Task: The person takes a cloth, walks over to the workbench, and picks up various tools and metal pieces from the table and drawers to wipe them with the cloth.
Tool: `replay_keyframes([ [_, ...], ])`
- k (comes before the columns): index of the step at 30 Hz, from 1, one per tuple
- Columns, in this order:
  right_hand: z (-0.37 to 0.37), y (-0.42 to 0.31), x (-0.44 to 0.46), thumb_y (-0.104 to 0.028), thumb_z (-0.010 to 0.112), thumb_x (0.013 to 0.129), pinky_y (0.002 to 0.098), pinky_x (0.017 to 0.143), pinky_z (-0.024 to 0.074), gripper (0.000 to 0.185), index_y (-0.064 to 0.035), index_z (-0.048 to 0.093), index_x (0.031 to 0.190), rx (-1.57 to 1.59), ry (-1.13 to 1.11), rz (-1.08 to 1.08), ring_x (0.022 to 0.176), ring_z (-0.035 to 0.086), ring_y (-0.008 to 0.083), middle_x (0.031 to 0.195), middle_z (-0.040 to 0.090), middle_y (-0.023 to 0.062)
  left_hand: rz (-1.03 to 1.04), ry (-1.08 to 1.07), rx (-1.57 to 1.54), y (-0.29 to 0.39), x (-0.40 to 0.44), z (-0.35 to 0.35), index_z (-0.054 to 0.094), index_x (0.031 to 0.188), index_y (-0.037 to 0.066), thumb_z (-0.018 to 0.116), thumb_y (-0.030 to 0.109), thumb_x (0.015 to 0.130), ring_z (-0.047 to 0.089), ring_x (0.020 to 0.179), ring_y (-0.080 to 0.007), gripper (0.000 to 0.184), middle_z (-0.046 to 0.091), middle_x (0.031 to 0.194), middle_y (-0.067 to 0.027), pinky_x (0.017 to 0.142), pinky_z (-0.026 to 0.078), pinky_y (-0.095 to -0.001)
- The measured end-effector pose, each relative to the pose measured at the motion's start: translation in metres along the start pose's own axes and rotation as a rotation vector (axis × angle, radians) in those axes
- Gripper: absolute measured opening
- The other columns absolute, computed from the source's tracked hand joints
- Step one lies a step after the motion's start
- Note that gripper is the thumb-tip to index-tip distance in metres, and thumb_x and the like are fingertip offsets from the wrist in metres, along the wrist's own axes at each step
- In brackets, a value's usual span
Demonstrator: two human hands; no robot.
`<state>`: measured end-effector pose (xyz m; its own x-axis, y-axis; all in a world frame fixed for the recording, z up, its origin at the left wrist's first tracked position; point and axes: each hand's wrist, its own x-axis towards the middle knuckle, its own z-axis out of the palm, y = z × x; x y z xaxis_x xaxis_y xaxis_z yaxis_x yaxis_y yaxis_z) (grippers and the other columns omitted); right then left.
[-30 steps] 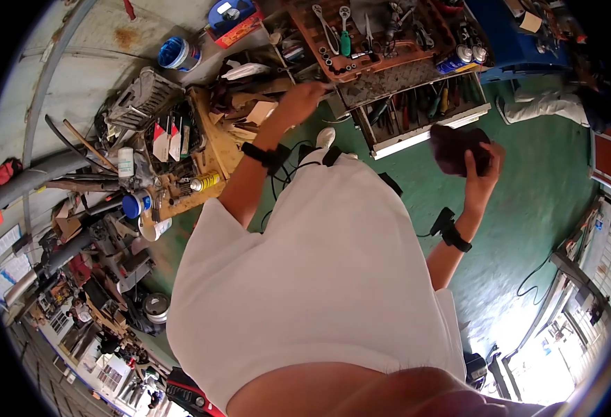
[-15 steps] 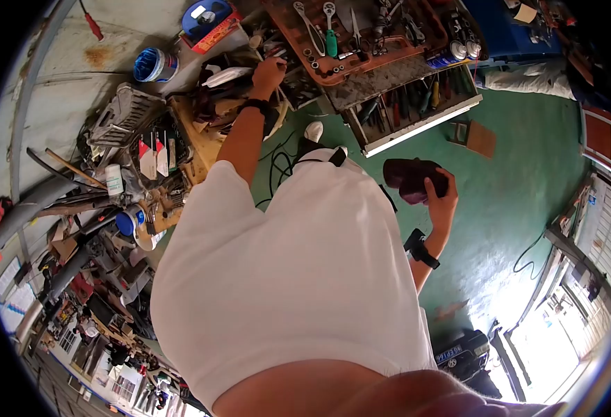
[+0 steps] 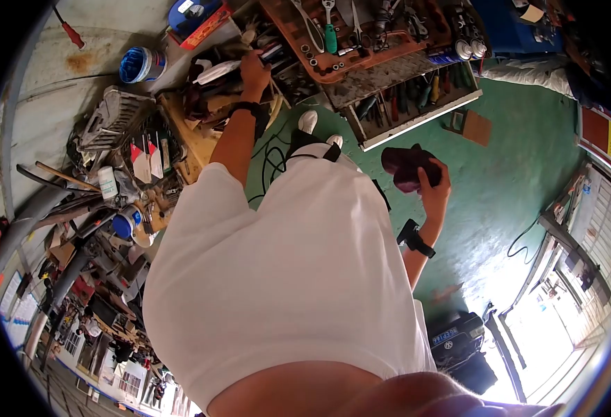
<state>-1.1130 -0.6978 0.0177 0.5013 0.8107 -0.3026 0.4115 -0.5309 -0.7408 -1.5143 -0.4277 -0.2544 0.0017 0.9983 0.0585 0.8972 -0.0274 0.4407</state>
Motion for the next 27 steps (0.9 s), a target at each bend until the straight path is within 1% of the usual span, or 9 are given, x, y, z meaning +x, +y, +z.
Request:
replay_keyframes([
  [2,0.006,-0.001,0.004,-0.013,0.074,0.087,0.0281,0.056,0.0475,0.03,-0.008,0.063,0.115,0.009,-0.018,0.007,0.06,0.055,0.0118,0.084,0.066,0.0076,-0.401,-0.191,-0.476,-0.022,0.0,0.017,0.054,0.119,0.002,0.078,0.021,0.084,0.067,0.087,-0.0321,0.046,0.067,0.1,-0.0175,0.08,0.055,-0.045],
  [5,0.014,0.0,0.01,-0.014,0.074,0.087,0.0279,0.057,0.0476,0.03,-0.0078,0.063,0.115,-0.027,-0.033,-0.032,0.061,0.055,0.0116,0.083,0.066,0.0074,-0.511,-0.209,-0.613,-0.022,-0.014,0.012,0.054,0.119,0.001,0.08,0.03,0.082,0.069,0.082,-0.0289,0.054,0.071,0.09,-0.0143,0.079,0.057,-0.0431],
  [8,0.018,-0.004,0.012,-0.014,0.074,0.087,0.0273,0.057,0.0475,0.03,-0.0077,0.063,0.114,-0.046,-0.038,-0.096,0.061,0.055,0.0115,0.082,0.065,0.0071,-0.54,-0.352,-0.58,-0.02,-0.018,0.005,0.057,0.118,0.001,0.081,0.035,0.081,0.071,0.084,-0.0244,0.056,0.073,0.088,-0.0117,0.08,0.057,-0.0392],
  [11,0.022,-0.015,0.01,-0.014,0.074,0.087,0.0273,0.059,0.048,0.03,-0.0076,0.063,0.114,-0.043,-0.05,-0.055,0.062,0.056,0.0118,0.081,0.065,0.0068,-0.491,-0.306,-0.568,-0.037,-0.022,0.021,0.067,0.111,0.001,0.078,0.038,0.083,0.071,0.083,-0.0222,0.048,0.073,0.081,-0.0071,0.079,0.057,-0.0379],
  [15,0.026,-0.014,0.008,-0.014,0.074,0.087,0.0279,0.061,0.0489,0.03,-0.0071,0.063,0.113,-0.064,-0.044,-0.035,0.064,0.056,0.0126,0.081,0.065,0.0071,-0.542,-0.314,-0.745,-0.042,-0.026,0.024,0.075,0.101,0.004,0.076,0.041,0.084,0.07,0.081,-0.0247,0.04,0.073,0.081,-0.0067,0.078,0.057,-0.0395],
  [17,0.029,-0.012,0.007,-0.013,0.074,0.087,0.028,0.062,0.0494,0.029,-0.007,0.063,0.113,-0.069,-0.047,-0.055,0.065,0.057,0.0128,0.081,0.065,0.0073,-0.504,-0.265,-0.536,-0.029,-0.022,0.006,0.077,0.095,0.008,0.073,0.041,0.085,0.07,0.08,-0.0279,0.035,0.073,0.083,-0.0089,0.077,0.056,-0.0424],
  [24,0.033,-0.009,0.012,-0.013,0.075,0.086,0.0327,0.078,0.0526,0.031,-0.007,0.063,0.114,-0.099,-0.065,-0.086,0.083,0.066,0.0205,0.093,0.069,0.0131,-0.308,-0.199,-0.372,-0.011,-0.011,-0.02,0.072,0.097,0.006,0.07,0.037,0.089,0.069,0.081,-0.029,0.032,0.072,0.086,-0.0117,0.074,0.054,-0.0434],
  [26,0.033,-0.011,0.012,-0.013,0.075,0.085,0.0337,0.08,0.0526,0.031,-0.0071,0.063,0.114,-0.104,-0.056,-0.085,0.087,0.067,0.022,0.096,0.07,0.0143,-0.377,-0.076,-0.613,0.002,-0.017,-0.034,0.067,0.096,0.004,0.07,0.035,0.09,0.068,0.081,-0.0286,0.031,0.071,0.087,-0.0121,0.073,0.053,-0.0418],
  [27,0.034,-0.012,0.013,-0.013,0.075,0.085,0.0339,0.081,0.0527,0.031,-0.0072,0.063,0.113,-0.096,-0.065,-0.075,0.088,0.067,0.0223,0.097,0.07,0.0146,-0.328,-0.08,-0.673,0.003,-0.018,-0.039,0.064,0.097,0.004,0.07,0.034,0.091,0.068,0.083,-0.028,0.031,0.071,0.087,-0.0121,0.073,0.053,-0.0408],
])
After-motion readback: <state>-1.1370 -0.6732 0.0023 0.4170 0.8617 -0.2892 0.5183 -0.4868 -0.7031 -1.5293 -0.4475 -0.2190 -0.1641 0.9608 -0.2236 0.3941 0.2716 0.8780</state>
